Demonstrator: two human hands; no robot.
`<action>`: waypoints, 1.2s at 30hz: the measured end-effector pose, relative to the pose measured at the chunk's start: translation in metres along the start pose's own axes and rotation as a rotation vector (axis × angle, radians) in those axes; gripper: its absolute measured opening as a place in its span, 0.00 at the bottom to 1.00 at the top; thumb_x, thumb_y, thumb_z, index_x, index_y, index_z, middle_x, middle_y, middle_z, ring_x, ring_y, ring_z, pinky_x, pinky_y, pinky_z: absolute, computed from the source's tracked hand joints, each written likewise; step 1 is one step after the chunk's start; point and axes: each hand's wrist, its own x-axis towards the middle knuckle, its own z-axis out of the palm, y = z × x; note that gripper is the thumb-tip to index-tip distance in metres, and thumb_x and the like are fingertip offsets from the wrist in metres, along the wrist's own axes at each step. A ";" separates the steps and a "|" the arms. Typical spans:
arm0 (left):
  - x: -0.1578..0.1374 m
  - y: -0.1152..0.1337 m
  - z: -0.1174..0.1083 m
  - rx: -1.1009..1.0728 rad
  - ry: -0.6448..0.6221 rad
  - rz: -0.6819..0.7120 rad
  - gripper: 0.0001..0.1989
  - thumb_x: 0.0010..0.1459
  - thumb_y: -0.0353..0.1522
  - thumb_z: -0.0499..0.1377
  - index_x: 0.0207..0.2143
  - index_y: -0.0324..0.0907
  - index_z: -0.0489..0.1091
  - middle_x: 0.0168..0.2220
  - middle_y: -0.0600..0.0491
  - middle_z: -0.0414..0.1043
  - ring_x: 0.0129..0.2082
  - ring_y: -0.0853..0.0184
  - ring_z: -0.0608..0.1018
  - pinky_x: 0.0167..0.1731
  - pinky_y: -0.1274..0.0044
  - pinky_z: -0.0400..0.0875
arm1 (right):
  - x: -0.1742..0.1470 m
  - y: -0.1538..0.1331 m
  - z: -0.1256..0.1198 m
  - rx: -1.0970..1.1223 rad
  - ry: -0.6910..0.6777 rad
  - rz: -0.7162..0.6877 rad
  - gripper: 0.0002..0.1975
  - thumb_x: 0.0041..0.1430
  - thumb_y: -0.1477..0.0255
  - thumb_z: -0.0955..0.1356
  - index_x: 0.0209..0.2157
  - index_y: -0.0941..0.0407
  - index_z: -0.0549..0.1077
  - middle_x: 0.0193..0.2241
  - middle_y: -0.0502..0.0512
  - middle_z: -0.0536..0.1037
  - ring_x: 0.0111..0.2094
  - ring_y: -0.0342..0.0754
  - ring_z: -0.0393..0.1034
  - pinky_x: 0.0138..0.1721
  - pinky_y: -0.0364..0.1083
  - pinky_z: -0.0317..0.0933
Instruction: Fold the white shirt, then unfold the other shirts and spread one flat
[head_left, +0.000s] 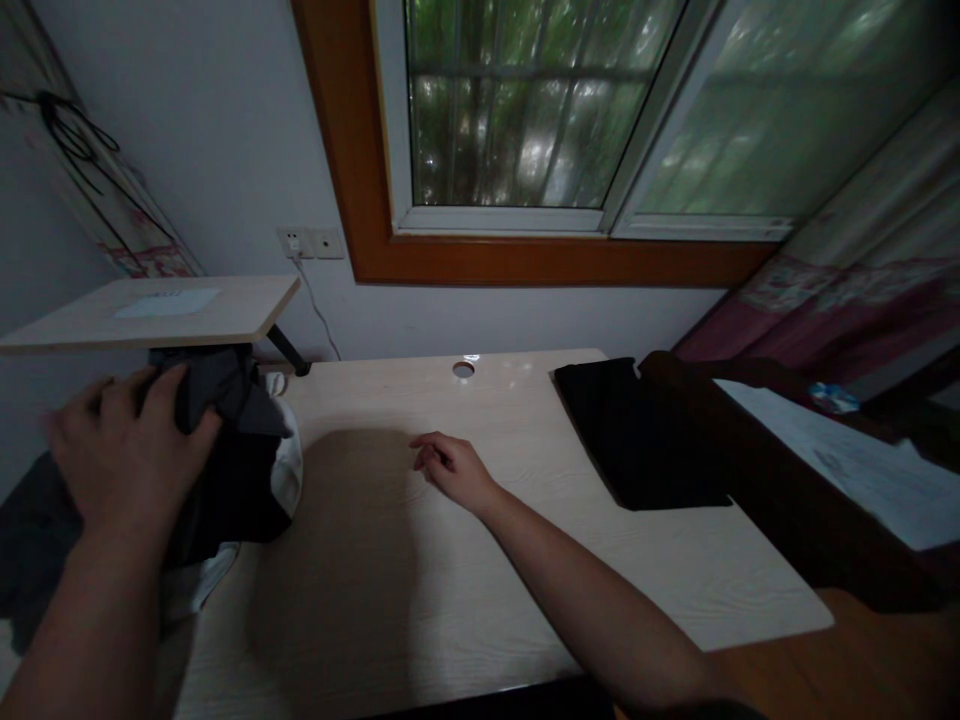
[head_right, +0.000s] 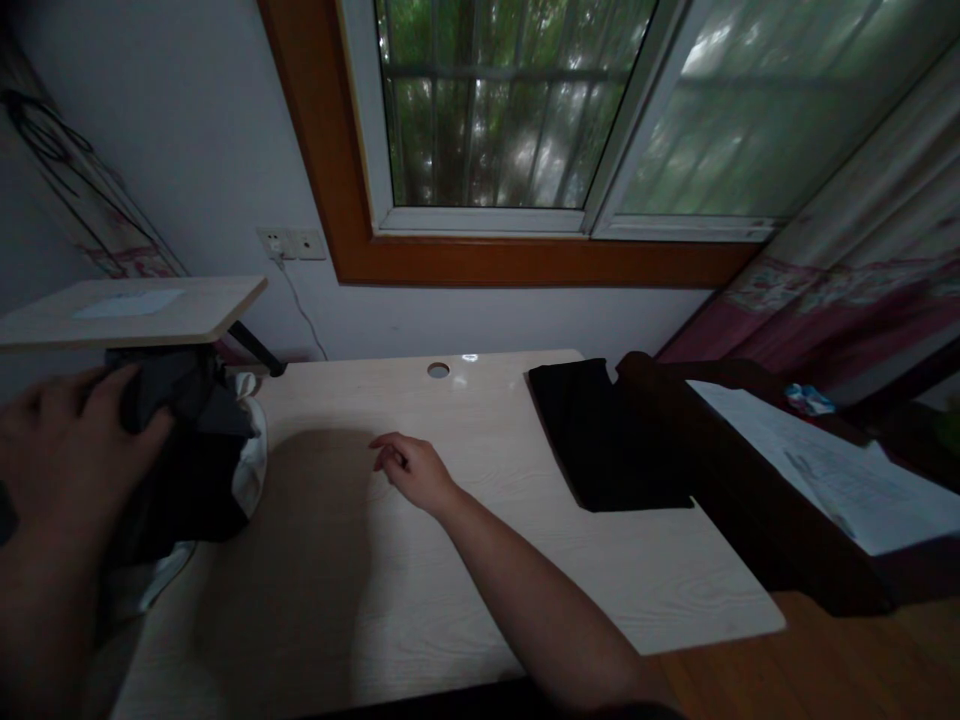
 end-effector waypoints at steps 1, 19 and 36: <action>-0.002 0.003 -0.002 -0.023 0.058 0.016 0.28 0.61 0.40 0.57 0.63 0.42 0.63 0.62 0.41 0.64 0.65 0.47 0.60 0.62 0.52 0.49 | 0.000 -0.001 0.000 -0.009 -0.004 -0.003 0.17 0.59 0.78 0.62 0.47 0.54 0.75 0.30 0.49 0.80 0.22 0.39 0.67 0.27 0.39 0.61; -0.029 0.084 0.087 -0.385 -0.468 0.449 0.16 0.65 0.36 0.50 0.50 0.45 0.73 0.50 0.48 0.75 0.52 0.59 0.74 0.57 0.66 0.65 | 0.004 0.011 -0.003 0.101 0.193 0.084 0.13 0.63 0.71 0.63 0.44 0.55 0.76 0.30 0.51 0.80 0.23 0.41 0.69 0.26 0.40 0.63; -0.062 0.080 0.136 -0.355 -0.511 0.433 0.25 0.69 0.40 0.44 0.62 0.41 0.66 0.67 0.44 0.60 0.69 0.53 0.58 0.66 0.57 0.54 | -0.001 0.025 -0.152 -1.230 0.619 0.311 0.19 0.59 0.74 0.65 0.51 0.57 0.76 0.54 0.65 0.70 0.53 0.63 0.59 0.52 0.57 0.56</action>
